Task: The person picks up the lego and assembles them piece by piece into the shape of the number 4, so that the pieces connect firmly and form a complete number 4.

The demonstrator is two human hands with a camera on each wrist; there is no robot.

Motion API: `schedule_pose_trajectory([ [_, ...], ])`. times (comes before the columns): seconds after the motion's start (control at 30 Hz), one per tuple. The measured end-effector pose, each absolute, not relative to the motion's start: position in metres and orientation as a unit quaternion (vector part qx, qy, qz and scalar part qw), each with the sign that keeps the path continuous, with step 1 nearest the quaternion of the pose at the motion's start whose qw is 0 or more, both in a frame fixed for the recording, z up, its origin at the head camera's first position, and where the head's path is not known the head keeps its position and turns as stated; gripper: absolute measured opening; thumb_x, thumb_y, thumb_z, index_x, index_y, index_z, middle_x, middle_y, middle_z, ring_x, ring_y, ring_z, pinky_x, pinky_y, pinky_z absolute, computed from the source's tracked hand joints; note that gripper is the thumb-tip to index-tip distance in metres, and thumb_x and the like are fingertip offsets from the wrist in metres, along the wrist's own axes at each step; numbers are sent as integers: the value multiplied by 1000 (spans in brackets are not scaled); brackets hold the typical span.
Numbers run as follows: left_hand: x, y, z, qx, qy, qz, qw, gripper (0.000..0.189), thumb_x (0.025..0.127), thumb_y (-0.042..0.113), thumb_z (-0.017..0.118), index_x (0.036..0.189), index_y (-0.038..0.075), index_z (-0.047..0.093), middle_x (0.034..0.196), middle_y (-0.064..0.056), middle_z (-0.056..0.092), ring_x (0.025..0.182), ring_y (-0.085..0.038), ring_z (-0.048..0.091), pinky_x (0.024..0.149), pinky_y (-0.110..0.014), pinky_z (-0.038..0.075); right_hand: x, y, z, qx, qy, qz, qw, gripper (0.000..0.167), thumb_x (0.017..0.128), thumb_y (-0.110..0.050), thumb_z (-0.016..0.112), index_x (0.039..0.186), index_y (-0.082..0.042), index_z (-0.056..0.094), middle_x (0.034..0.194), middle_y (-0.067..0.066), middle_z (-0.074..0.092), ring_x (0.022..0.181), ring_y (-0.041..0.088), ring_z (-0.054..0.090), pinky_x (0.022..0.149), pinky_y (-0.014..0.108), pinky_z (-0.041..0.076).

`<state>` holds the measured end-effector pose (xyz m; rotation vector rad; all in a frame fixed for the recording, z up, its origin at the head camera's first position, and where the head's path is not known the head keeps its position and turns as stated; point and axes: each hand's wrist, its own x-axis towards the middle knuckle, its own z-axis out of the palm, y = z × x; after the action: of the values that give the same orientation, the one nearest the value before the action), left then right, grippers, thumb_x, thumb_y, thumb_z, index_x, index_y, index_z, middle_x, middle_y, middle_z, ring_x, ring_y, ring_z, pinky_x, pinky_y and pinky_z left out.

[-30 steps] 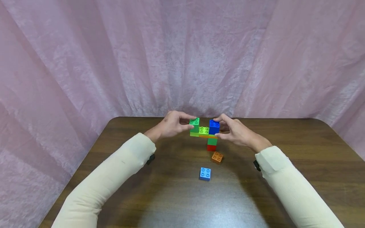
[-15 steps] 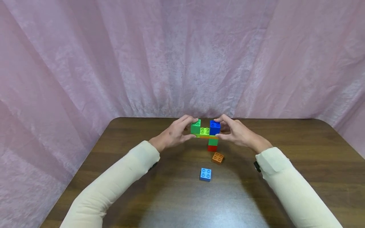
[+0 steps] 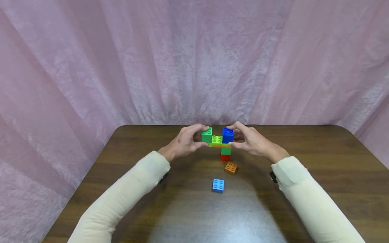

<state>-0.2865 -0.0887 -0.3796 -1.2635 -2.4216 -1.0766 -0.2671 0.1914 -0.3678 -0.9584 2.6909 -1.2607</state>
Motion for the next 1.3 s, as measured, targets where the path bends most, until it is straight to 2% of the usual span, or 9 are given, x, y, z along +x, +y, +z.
schedule_pose_trajectory([
  [0.1, -286, -89, -377, -419, -831, -350, 114, 48, 82, 6, 82, 125, 2, 62, 113, -8, 66, 83, -15, 65, 71, -29, 57, -267, 190, -367, -307, 861, -406, 5, 42, 91, -2, 72, 126, -4, 48, 127, 27, 62, 112, 40, 64, 88, 52, 53],
  [0.27, -284, -91, -378, -412, -837, -347, 98, 48, 86, 6, 79, 129, 2, 58, 119, -9, 64, 86, -13, 64, 72, -26, 56, -266, 186, -368, -309, 860, -405, 0, 46, 92, -1, 70, 130, -3, 46, 121, 26, 65, 109, 37, 65, 90, 53, 53],
  [0.4, -283, -92, -380, -416, -835, -350, 86, 50, 88, 4, 75, 133, 1, 54, 126, -11, 60, 94, -15, 66, 75, -26, 56, -262, 186, -371, -301, 862, -408, 2, 61, 93, -3, 70, 143, -4, 36, 121, 26, 65, 110, 37, 65, 93, 54, 51],
  [0.53, -282, -90, -381, -421, -833, -350, 81, 51, 90, 4, 74, 136, 1, 52, 126, -11, 58, 101, -17, 66, 80, -27, 56, -256, 194, -374, -273, 877, -394, 30, 76, 93, -9, 72, 152, -3, 25, 122, 26, 65, 110, 37, 66, 94, 51, 51],
  [0.67, -282, -91, -382, -416, -833, -354, 88, 50, 90, 4, 74, 135, 1, 53, 125, -11, 58, 104, -17, 66, 82, -27, 56, -251, 203, -383, -270, 895, -347, 78, 59, 92, -14, 73, 139, 7, 44, 112, 20, 69, 102, 31, 69, 88, 44, 55],
  [0.8, -281, -91, -382, -413, -831, -362, 90, 49, 89, 3, 74, 134, 1, 54, 122, -10, 59, 103, -18, 67, 82, -28, 56, -245, 204, -391, -283, 902, -310, 100, 42, 89, -20, 78, 118, 6, 62, 102, 10, 70, 91, 20, 68, 81, 35, 57],
  [1.07, -279, -89, -383, -400, -832, -374, 91, 49, 88, 6, 77, 132, 5, 57, 126, -9, 61, 95, -14, 66, 69, -26, 52, -235, 194, -397, -290, 911, -270, 115, 41, 84, -26, 82, 111, 2, 67, 94, 4, 69, 86, 16, 64, 79, 31, 56],
  [1.3, -278, -86, -383, -398, -833, -374, 93, 48, 87, 8, 78, 132, 5, 58, 130, -9, 61, 93, -14, 64, 66, -26, 50, -230, 191, -401, -279, 918, -255, 119, 40, 84, -25, 83, 111, 0, 66, 95, 3, 68, 86, 17, 62, 79, 32, 55],
])
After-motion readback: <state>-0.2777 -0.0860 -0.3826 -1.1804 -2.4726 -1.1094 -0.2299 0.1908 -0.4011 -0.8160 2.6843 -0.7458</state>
